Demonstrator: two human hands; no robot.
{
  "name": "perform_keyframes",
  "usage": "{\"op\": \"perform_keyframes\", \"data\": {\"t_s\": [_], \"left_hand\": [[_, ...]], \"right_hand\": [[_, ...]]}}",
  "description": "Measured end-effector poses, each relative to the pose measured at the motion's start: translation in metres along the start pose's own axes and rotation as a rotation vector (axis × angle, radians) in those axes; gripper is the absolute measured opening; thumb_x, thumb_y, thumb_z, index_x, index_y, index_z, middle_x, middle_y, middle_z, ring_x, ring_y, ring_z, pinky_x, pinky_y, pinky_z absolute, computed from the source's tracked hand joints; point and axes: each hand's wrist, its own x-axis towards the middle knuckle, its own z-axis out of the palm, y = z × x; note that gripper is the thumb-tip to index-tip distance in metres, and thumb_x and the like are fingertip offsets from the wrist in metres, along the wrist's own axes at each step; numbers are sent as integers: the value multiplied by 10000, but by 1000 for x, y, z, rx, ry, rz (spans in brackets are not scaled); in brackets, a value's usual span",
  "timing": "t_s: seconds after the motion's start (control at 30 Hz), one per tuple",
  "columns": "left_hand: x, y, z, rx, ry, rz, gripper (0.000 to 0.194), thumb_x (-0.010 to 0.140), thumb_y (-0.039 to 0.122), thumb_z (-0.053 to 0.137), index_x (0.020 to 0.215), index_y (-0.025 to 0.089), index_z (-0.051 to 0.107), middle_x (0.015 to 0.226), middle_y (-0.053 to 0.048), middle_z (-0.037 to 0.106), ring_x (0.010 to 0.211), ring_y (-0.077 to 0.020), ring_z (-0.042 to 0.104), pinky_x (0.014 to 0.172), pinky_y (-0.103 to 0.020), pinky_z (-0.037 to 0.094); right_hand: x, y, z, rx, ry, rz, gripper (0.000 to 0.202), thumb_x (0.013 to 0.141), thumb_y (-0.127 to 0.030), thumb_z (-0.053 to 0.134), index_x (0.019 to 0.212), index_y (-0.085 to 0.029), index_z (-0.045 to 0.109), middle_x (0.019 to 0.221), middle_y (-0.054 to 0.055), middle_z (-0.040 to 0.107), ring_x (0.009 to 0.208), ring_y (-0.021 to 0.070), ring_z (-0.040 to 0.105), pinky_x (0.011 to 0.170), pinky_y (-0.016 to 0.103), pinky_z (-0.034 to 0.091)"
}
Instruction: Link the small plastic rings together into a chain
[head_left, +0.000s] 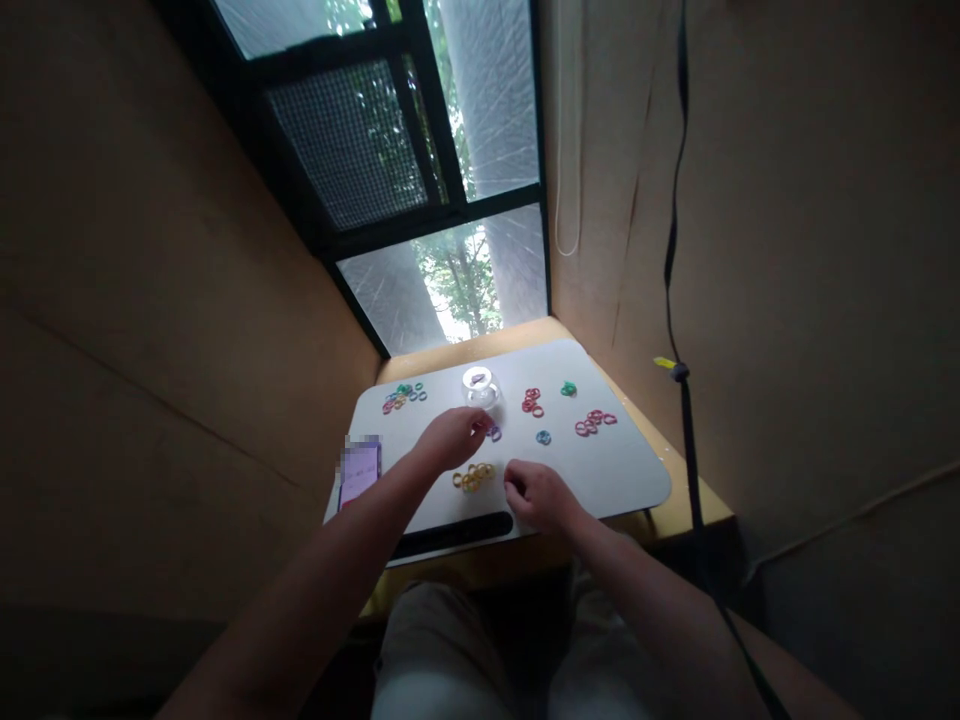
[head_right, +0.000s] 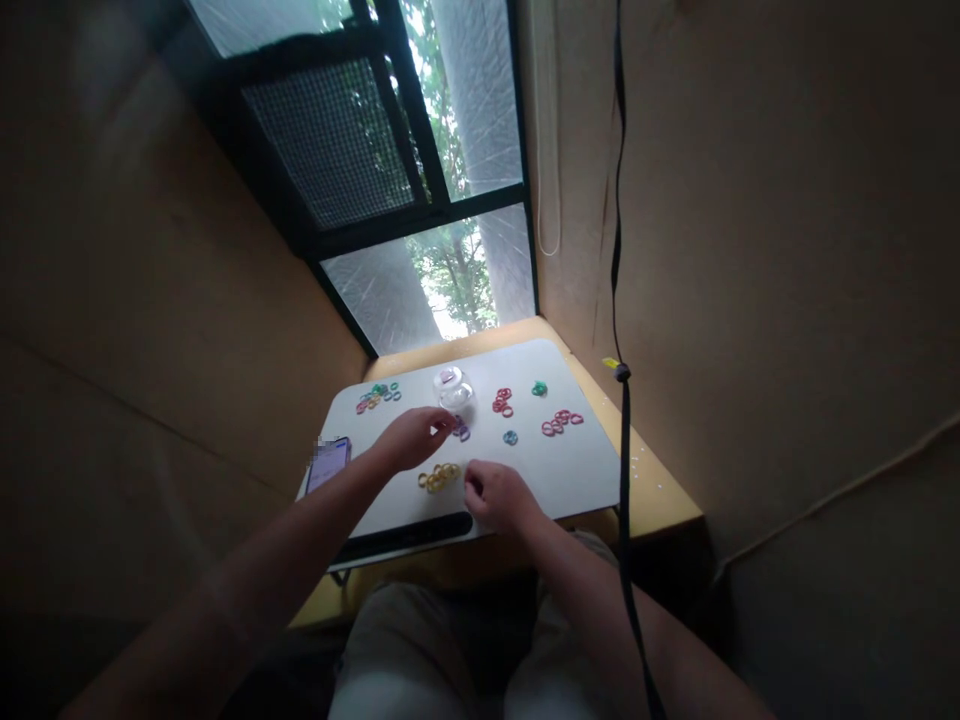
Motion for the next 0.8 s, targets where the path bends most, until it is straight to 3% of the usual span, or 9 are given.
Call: {"op": "perform_keyframes", "data": {"t_s": [0.17, 0.33, 0.47, 0.6, 0.8], "left_hand": [[27, 31, 21, -13, -76, 210, 332, 885, 197, 457, 1128, 239, 678, 1154, -36, 685, 1030, -190, 635, 941, -304, 481], [69, 38, 40, 35, -56, 230, 307, 864, 270, 542, 1141, 249, 673, 1285, -49, 606, 1077, -202, 616, 954, -308, 478], [92, 38, 51, 155, -61, 258, 245, 877, 280, 516, 979, 221, 731, 1150, -81, 660, 957, -212, 632, 864, -325, 505], [101, 37, 59, 207, -38, 296, 220, 854, 216, 522, 853, 200, 741, 971, -89, 691, 908, -211, 602, 832, -321, 498], [113, 27, 58, 111, 62, 297, 199, 837, 194, 558, 817, 225, 754, 962, -54, 703, 895, -185, 603, 844, -297, 486]], "right_hand": [[2, 2, 0, -37, -21, 6, 55, 755, -142, 524, 731, -188, 539, 649, -11, 565, 570, 116, 470, 563, 225, 314], [4, 3, 2, -62, -22, 14, 52, 742, -140, 537, 751, -189, 554, 662, 0, 586, 583, 127, 490, 569, 236, 314], [4, 6, 4, -33, -7, -12, 56, 732, -134, 536, 729, -190, 533, 670, 0, 582, 607, 128, 502, 575, 231, 320], [3, 6, 3, -18, 12, -29, 60, 735, -134, 528, 716, -190, 524, 684, 0, 588, 613, 123, 496, 573, 230, 310], [4, 4, 2, -9, 4, -14, 52, 743, -148, 532, 718, -193, 526, 688, -2, 597, 611, 123, 488, 572, 230, 303]]}}
